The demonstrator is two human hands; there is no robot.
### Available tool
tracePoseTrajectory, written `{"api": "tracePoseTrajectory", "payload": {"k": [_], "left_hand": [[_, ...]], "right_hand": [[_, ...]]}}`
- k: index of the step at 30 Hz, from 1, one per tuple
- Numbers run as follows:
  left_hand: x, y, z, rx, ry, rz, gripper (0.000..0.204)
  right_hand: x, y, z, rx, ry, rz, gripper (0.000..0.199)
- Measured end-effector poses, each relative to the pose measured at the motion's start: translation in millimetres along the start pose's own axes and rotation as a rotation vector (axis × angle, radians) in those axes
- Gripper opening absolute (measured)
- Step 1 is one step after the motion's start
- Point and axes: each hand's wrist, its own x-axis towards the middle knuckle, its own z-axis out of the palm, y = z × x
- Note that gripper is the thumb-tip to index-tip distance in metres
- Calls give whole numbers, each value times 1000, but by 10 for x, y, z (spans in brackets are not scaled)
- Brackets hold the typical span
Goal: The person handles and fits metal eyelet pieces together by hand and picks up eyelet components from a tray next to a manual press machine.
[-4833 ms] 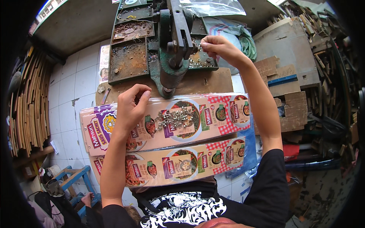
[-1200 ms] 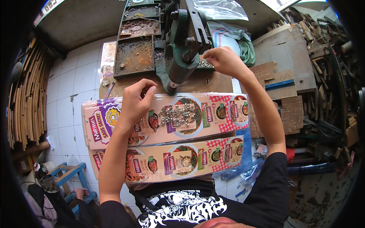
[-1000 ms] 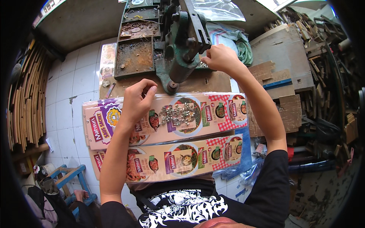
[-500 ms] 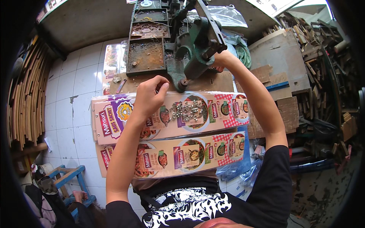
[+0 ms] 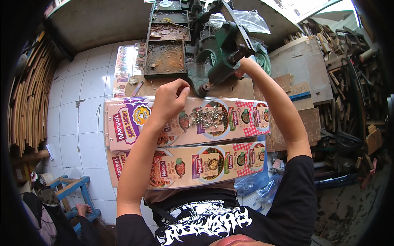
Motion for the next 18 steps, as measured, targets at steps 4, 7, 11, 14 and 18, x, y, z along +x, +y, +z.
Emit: {"api": "tracePoseTrajectory", "payload": {"k": [4, 7, 11, 14, 18], "left_hand": [[-34, -43, -35, -2, 16, 10, 17], [-15, -52, -21, 13, 19, 28, 17], [-10, -12, -38, 30, 10, 23, 18], [-24, -2, -54, 29, 16, 13, 17], [-10, 39, -32, 43, -18, -32, 15]], "right_hand": [[-128, -168, 23, 127, 57, 79, 13], [-154, -90, 31, 174, 152, 42, 12], [-245, 72, -91, 501, 138, 8, 13], [-379, -30, -64, 960, 121, -7, 13], [-320, 159, 233, 1872, 38, -53, 14]]}}
